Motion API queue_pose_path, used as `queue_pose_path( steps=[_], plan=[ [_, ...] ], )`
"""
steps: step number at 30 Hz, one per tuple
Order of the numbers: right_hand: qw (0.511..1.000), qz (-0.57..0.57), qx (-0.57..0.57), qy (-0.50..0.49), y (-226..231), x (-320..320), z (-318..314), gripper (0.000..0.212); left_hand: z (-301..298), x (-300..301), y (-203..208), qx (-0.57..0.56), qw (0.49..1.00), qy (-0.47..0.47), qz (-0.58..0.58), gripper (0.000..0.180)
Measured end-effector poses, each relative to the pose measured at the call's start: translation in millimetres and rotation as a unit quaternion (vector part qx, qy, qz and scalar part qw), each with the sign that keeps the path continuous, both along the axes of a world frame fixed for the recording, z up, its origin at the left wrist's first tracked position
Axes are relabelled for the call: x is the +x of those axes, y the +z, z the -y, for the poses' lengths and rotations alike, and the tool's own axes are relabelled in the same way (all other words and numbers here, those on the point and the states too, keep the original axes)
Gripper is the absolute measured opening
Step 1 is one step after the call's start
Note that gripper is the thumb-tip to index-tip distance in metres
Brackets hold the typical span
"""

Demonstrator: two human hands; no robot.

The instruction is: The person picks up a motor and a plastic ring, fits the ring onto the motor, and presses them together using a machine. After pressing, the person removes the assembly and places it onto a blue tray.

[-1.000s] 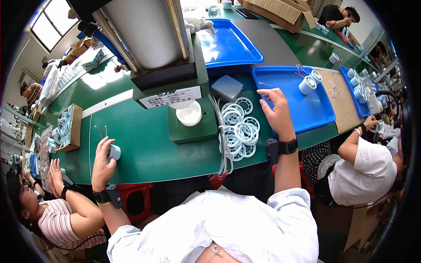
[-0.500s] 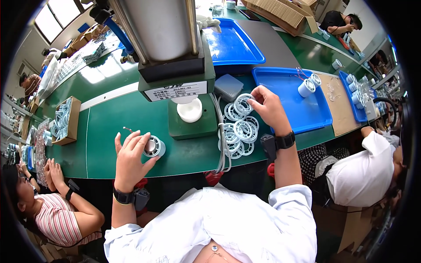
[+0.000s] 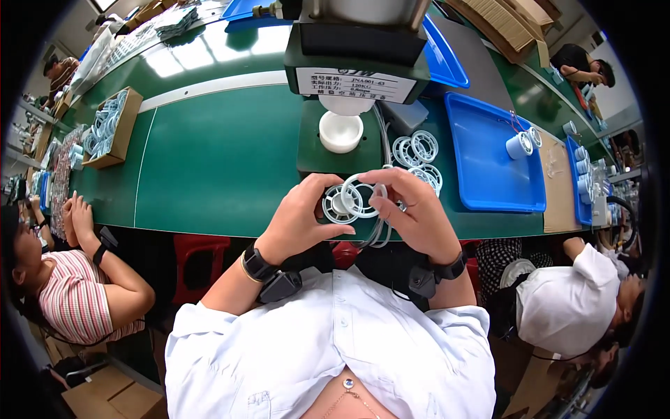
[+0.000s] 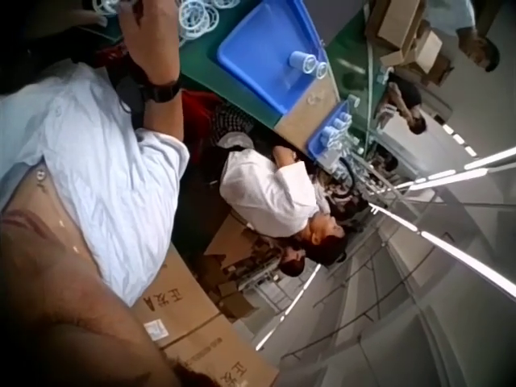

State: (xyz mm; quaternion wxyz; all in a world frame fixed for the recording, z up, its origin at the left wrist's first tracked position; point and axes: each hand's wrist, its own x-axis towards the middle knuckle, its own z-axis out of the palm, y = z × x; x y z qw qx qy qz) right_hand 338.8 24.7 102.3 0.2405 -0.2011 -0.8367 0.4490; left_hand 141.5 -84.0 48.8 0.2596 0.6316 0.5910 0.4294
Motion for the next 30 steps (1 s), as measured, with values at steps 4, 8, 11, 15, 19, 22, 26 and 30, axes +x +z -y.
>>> queue_pose_path(
  steps=[4,8,11,15,19,22,26,30],
  plan=[
    [0.999,0.037,-0.012,0.023,-3,-5,10,0.046,5,2,-3,-0.011,1.000,0.018,-0.018,0.071],
    [0.998,0.050,0.022,0.030,-4,-5,12,0.049,6,0,-5,0.009,0.999,0.010,-0.052,0.073],
    [0.995,0.077,0.056,0.035,-4,-2,10,0.050,6,-1,-8,0.015,0.999,0.013,-0.050,0.070],
    [0.981,0.072,0.178,0.038,-7,0,6,0.051,4,-1,-8,0.010,0.999,0.009,-0.045,0.069],
    [0.984,0.095,0.146,0.043,-11,-2,5,0.050,5,0,-6,-0.011,0.999,0.013,-0.035,0.068],
    [0.963,0.066,0.262,0.027,-10,-5,8,0.050,5,1,-4,-0.017,0.999,0.019,-0.028,0.067],
    [0.974,0.072,0.215,-0.006,-16,-8,16,0.052,4,3,-3,-0.008,0.999,0.024,-0.031,0.066],
    [0.980,0.092,0.170,-0.050,-10,-12,22,0.055,5,3,-4,-0.004,0.998,0.034,-0.054,0.064]
  ],
)
